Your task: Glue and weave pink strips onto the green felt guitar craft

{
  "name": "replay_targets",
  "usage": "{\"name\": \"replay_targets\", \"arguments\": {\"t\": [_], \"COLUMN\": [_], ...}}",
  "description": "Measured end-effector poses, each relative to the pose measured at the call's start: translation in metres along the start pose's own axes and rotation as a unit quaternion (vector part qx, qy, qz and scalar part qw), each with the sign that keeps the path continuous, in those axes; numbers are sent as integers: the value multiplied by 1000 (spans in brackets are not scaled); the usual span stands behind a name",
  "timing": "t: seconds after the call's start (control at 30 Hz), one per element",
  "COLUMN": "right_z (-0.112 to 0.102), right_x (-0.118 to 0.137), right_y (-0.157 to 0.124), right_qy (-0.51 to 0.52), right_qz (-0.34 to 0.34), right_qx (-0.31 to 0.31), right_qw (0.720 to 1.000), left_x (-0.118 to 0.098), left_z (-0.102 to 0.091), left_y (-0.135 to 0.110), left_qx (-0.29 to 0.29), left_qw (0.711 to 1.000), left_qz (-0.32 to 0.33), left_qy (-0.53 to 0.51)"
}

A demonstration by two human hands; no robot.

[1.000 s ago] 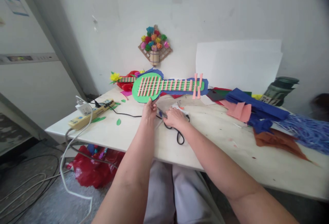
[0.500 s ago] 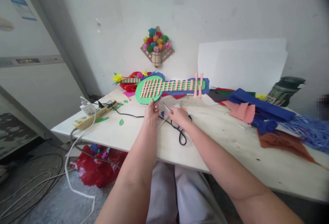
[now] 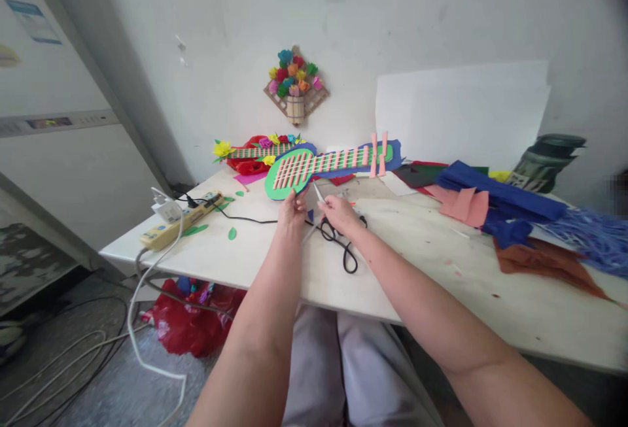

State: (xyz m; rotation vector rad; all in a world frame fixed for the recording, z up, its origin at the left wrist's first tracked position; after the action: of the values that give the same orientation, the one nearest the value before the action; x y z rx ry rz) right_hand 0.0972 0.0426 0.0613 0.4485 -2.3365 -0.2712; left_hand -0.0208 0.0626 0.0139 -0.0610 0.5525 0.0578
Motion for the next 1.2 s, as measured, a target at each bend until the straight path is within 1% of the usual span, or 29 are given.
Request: {"name": "replay_targets", "arguments": {"t": [0.13, 0.27, 0.57, 0.8, 1.03, 1.2], "right_z": [11, 20, 17, 20, 20, 21], "right_x": [-11, -17, -20, -25, -29, -30], "right_y": [3, 5, 10, 13, 18, 18], "right_qy": [65, 121, 91, 98, 88, 76], "right_qz": [29, 46, 50, 63, 56, 67], "right_qx": [23, 38, 22, 29, 9, 9], "right_qw": [997, 991, 994, 993, 994, 995], "left_x": [5, 7, 9, 9, 10, 11], "left_z": [4, 5, 2, 2, 4, 6], "left_y": [-2, -1, 0, 1, -2, 0], "left_qx": [1, -1, -16, -23, -36, -30], "left_qw": [1000, 1000, 1000, 999, 998, 997], "left_qz": [-13, -12, -15, -6, 0, 10], "left_qy": [-10, -6, 9, 32, 55, 66]}}
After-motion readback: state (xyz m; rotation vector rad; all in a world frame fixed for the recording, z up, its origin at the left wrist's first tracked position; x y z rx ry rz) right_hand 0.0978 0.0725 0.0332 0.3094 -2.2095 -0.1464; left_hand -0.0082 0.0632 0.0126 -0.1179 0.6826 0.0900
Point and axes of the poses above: each hand's wrist, its own y-axis towards the middle knuckle, its own z-axis out of the palm, x = y × z, the point moved 10 cm from there along y, towards the middle knuckle, and after that the axes turned 4 degrees about y, right-handed, at the moved point
